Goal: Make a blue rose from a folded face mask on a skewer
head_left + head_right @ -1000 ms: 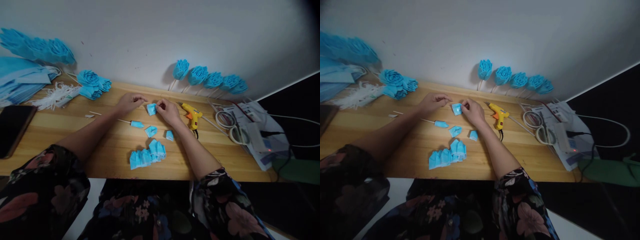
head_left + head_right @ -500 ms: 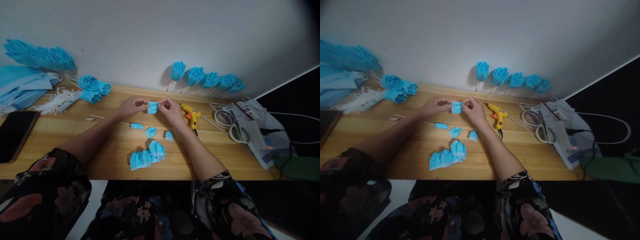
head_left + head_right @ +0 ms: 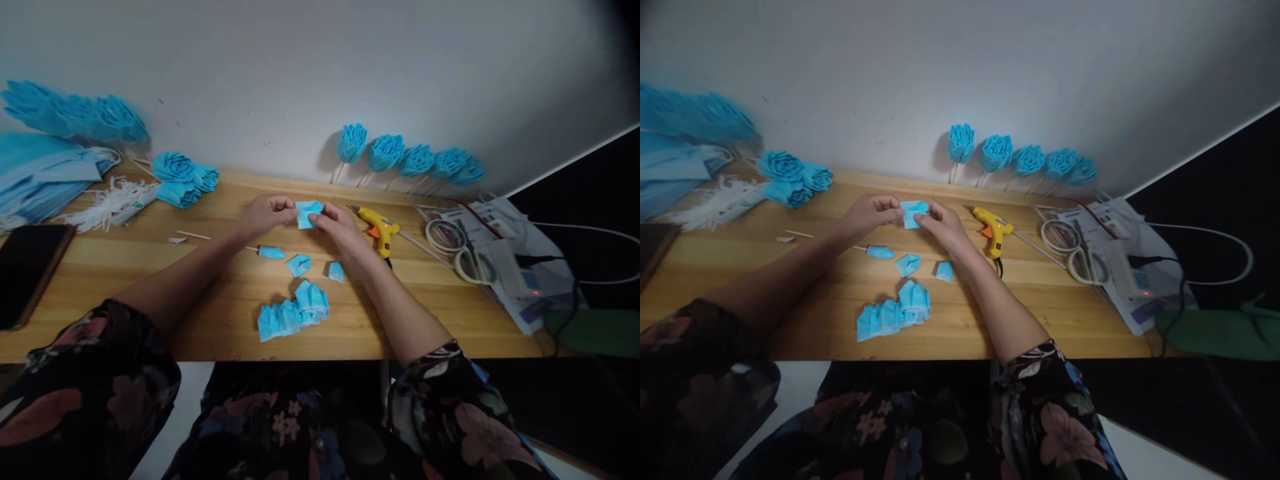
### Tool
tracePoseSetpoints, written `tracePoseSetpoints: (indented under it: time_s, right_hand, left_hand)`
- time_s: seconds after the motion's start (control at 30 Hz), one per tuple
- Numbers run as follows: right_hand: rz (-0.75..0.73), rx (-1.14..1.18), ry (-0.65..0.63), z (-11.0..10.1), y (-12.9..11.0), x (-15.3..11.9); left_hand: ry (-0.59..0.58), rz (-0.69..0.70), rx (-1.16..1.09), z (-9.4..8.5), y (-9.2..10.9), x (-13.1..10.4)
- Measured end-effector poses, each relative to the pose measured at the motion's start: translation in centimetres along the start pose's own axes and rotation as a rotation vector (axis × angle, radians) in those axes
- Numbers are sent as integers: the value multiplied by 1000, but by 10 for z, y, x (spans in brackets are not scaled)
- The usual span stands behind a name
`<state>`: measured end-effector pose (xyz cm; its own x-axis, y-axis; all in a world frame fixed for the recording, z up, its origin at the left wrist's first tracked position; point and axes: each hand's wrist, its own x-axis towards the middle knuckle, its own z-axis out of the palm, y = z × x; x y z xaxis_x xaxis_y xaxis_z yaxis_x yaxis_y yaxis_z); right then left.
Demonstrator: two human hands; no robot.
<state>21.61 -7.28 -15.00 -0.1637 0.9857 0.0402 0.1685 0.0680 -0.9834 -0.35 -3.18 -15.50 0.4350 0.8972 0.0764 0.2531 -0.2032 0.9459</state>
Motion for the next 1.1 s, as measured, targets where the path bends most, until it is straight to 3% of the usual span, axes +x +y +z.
tracePoseSetpoints:
  time_s: [0.23,0.47,0.67,0.73,0.93,1.03,1.1]
  right_hand:
    - [10,53,-1,0,-1,0]
    - [74,268,-41,-6,-2,2]
    - [84,61,-226,-14,-4,-1]
    - [33,37,-222,-26,-10,-3]
    - [-211,472,164,-72,-33,-1]
    - [-165,577,337,-75,-35,2]
    - [-120,569,357,-66,-31,4]
  left_hand:
    - [-20,26,16,2,0,-1]
    - [9,10,-158,-1,10,-5]
    - [68,-17,-259,-4,7,-2]
    - [107,-28,-269,-7,5,0]
    - [156,-39,-289,-9,2,2]
    - [142,-48,-287,-7,3,1]
    - [116,-40,-292,-5,5,0]
